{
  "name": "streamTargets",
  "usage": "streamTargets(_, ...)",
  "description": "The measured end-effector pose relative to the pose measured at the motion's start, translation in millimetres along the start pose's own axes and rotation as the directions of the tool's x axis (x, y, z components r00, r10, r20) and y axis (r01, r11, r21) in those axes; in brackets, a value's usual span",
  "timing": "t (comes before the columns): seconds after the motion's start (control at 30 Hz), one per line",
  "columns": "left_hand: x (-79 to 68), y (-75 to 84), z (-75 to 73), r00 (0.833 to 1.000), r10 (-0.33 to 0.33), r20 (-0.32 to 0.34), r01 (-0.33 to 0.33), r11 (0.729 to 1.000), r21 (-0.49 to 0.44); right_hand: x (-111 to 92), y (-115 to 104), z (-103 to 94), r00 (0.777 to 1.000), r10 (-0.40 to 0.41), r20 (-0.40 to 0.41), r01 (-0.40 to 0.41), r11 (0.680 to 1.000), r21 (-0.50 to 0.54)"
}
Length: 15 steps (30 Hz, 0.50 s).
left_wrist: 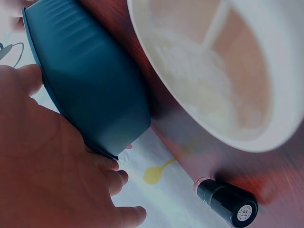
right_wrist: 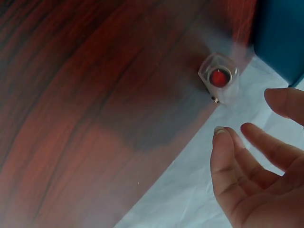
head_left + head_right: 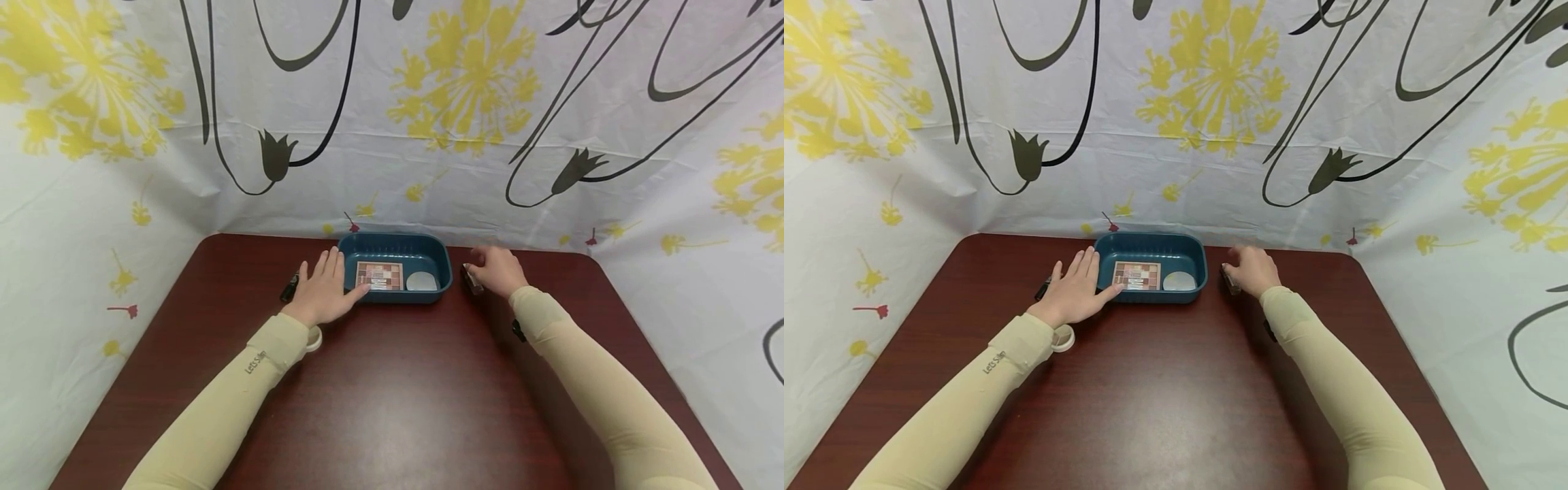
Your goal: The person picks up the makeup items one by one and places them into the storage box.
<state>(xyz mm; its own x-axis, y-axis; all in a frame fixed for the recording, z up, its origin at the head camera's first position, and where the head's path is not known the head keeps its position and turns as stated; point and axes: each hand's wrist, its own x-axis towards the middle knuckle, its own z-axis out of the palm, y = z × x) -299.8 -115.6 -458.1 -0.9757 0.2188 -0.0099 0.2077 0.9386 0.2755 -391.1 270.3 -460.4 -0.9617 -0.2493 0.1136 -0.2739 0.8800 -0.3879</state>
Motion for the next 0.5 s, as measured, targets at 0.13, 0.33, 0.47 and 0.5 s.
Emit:
streamTargets(0.13,-0.1,0.5,-0.2,1.0,-0.002,0.002,0.002,1.0,0.002,-0.7,-1.0,4.7,0.999,0.03,0.013,-0.029,0.999,-0.026)
streamTargets(0.33,-0.4,0.3,-0.3,1.0,0.003,-0.001,-0.003,1.0,0.009,-1.3,-1.5,12.5,0.999,0.035,0.01,-0.034,0.998,-0.057)
streamTargets(0.47,-0.4,0.1,0.0,1.0,0.006,-0.006,-0.006,1.0,0.013,-0.8,-1.2,16.5,0.999,0.049,0.003,-0.049,0.997,-0.064)
streamTargets(0.5,-0.1,0.1,0.2,1.0,0.006,-0.007,-0.006,1.0,0.014,-0.8,-1.3,17.0,0.998,0.055,0.003,-0.054,0.997,-0.063)
